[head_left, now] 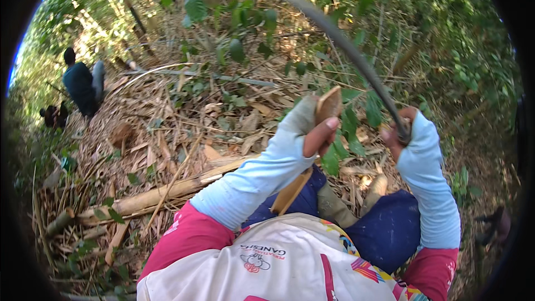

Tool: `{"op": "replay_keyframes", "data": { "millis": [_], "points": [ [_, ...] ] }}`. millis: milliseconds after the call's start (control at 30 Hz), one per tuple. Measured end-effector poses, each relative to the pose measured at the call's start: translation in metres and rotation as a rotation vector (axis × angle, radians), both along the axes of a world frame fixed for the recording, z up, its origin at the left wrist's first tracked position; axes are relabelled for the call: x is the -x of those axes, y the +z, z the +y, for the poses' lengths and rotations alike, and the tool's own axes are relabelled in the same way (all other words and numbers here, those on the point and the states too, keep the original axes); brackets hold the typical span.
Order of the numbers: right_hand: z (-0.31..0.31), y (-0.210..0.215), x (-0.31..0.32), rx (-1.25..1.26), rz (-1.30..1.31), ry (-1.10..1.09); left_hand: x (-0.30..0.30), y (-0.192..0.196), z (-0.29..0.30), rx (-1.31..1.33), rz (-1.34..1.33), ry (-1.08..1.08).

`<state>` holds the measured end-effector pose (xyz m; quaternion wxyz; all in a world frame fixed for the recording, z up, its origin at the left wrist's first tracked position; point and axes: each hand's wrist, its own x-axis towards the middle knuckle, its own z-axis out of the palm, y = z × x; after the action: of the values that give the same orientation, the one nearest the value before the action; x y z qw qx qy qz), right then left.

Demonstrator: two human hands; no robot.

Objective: The person uses a large machete to split a long piece of bamboo into thinner strips. They hold the bamboo vertically and repeatedly strike it with the machete to separate the material. The task is performed in a forest environment with another person visible in the background.

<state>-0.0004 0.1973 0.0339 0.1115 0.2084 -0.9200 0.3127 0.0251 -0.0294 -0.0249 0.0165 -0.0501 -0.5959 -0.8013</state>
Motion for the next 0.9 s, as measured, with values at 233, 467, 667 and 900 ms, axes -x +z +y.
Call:
{"op": "replay_keyframes", "data": {
  "millis": [233,467,667,900],
  "points": [
    [0.001,0.008,-0.005,-0.275,0.249,0.189,0.000,-0.009,0.020,-0.063,0.098,-0.143],
    [-0.006,0.007,-0.006,-0.650,0.417,0.222,-0.008,-0.019,0.015,-0.084,0.090,-0.159],
    [-0.007,0.006,-0.004,-0.597,0.487,0.214,-0.012,-0.022,0.015,0.113,0.209,-0.165],
    [-0.004,0.005,-0.005,-0.627,0.485,0.211,-0.019,-0.012,0.030,-0.300,-0.043,-0.188]
  ]
}}
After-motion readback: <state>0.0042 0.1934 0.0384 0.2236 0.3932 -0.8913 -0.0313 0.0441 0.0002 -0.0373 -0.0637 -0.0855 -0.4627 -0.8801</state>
